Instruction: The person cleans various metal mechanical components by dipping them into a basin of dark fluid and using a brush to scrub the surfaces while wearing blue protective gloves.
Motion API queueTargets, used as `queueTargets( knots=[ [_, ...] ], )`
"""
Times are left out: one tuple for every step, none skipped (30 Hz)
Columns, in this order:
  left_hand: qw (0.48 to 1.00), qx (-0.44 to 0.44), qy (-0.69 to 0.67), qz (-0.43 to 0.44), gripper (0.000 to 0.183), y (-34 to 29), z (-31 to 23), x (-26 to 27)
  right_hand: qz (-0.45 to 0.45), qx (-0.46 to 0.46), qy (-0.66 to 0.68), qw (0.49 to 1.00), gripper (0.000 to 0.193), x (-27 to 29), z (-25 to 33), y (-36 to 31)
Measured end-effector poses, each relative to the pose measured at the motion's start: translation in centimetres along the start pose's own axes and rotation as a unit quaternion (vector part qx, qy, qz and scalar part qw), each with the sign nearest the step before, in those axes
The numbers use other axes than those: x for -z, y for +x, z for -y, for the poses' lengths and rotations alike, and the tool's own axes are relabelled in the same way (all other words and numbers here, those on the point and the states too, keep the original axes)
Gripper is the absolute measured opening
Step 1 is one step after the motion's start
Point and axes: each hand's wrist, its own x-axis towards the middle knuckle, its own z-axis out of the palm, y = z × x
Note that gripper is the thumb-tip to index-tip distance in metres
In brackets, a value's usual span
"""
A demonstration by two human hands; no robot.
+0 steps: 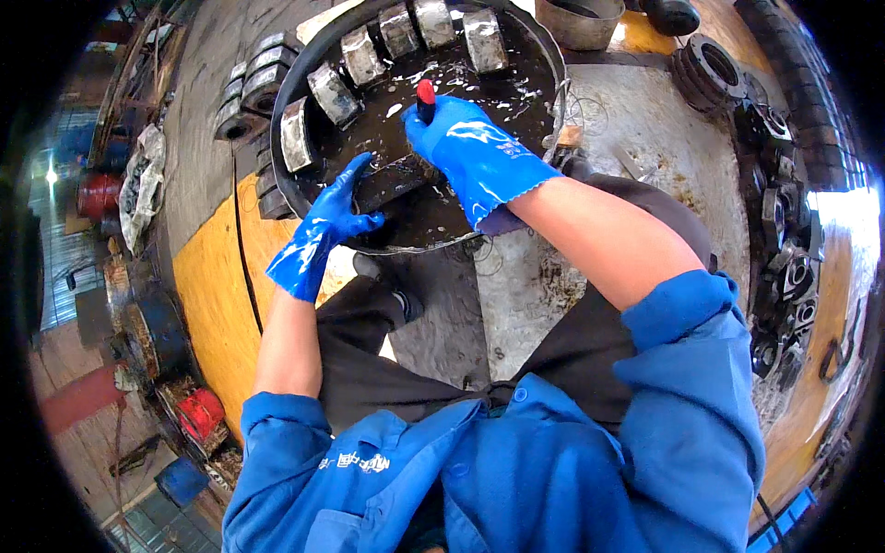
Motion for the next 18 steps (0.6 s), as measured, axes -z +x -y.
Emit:
queueTargets(
  knots=[
    [1.0, 0.002, 0.01, -0.002, 0.112, -0.1, 0.3, 0.0, -0.012, -0.01, -0.012, 1.0, 0.046, -0.1, 0.6, -0.2],
    [1.0, 0.007, 0.01, 0.005, 0.113, -0.2, 0.5, 0.1, -0.016, 0.023, -0.007, 1.0, 0.045, -0.5, 1.0, -0.1],
    [1.0, 0.011, 0.009, 0.011, 0.113, -0.2, 0.7, 0.2, 0.002, 0.029, 0.045, 0.999, 0.045, -1.0, 1.1, -0.4],
    [1.0, 0.015, 0.009, 0.017, 0.114, -0.3, 0.8, 0.3, 0.021, 0.034, 0.096, 0.995, 0.045, -2.0, 1.3, -1.0],
    [0.999, 0.019, 0.009, 0.024, 0.115, -0.3, 1.0, 0.4, 0.038, 0.039, 0.148, 0.987, 0.045, -2.7, 1.9, -1.4],
    [1.0, 0.01, 0.024, 0.013, 0.117, -0.2, 0.9, 0.3, 0.061, 0.021, 0.163, 0.985, 0.044, -4.3, 1.3, -0.7],
    [0.999, 0.027, 0.029, 0.03, 0.117, 0.0, 0.9, 0.3, 0.081, 0.034, 0.197, 0.977, 0.045, -5.8, 0.5, -0.4],
    [0.997, 0.047, 0.035, 0.047, 0.116, 0.0, 0.2, 0.8, 0.087, 0.029, 0.16, 0.983, 0.046, -6.5, 0.4, -0.9],
    [0.995, 0.066, 0.041, 0.065, 0.116, 0.0, -0.2, 1.1, 0.093, 0.023, 0.123, 0.988, 0.047, -7.0, 0.3, -1.1],
    [0.995, 0.056, 0.042, 0.068, 0.116, 0.4, 0.2, 1.1, 0.089, 0.022, 0.109, 0.99, 0.047, -6.8, 0.0, -1.0],
    [0.996, 0.049, 0.041, 0.07, 0.115, 0.5, 0.4, 1.3, 0.087, 0.022, 0.095, 0.991, 0.048, -6.3, -0.3, -0.9],
    [0.996, 0.041, 0.041, 0.071, 0.115, 0.5, 0.7, 1.4, 0.085, 0.021, 0.081, 0.993, 0.048, -5.6, -0.4, -0.9],
    [0.993, 0.054, 0.061, 0.08, 0.114, 0.5, 1.0, 1.5, 0.054, 0.026, 0.04, 0.997, 0.048, -5.1, -0.8, -0.5],
    [0.991, 0.063, 0.078, 0.09, 0.114, 0.8, -0.2, 1.8, 0.026, 0.024, 0.021, 0.999, 0.048, -4.1, -1.0, -0.2],
    [0.988, 0.074, 0.097, 0.099, 0.114, 0.8, -0.7, 2.0, 0.0, 0.022, 0.002, 1.0, 0.048, -3.0, -1.0, -0.1],
    [0.987, 0.069, 0.107, 0.096, 0.114, 0.8, -0.8, 1.9, 0.006, 0.005, -0.014, 1.0, 0.048, -1.6, -0.8, 0.2],
    [0.987, 0.06, 0.119, 0.093, 0.114, 1.1, -0.9, 1.9, 0.004, 0.005, -0.006, 1.0, 0.047, -0.7, -1.5, 0.9],
    [0.986, 0.057, 0.13, 0.09, 0.113, 1.2, -0.9, 1.9, -0.001, -0.023, -0.036, 0.999, 0.043, 0.3, -0.8, 0.9]
  ],
)
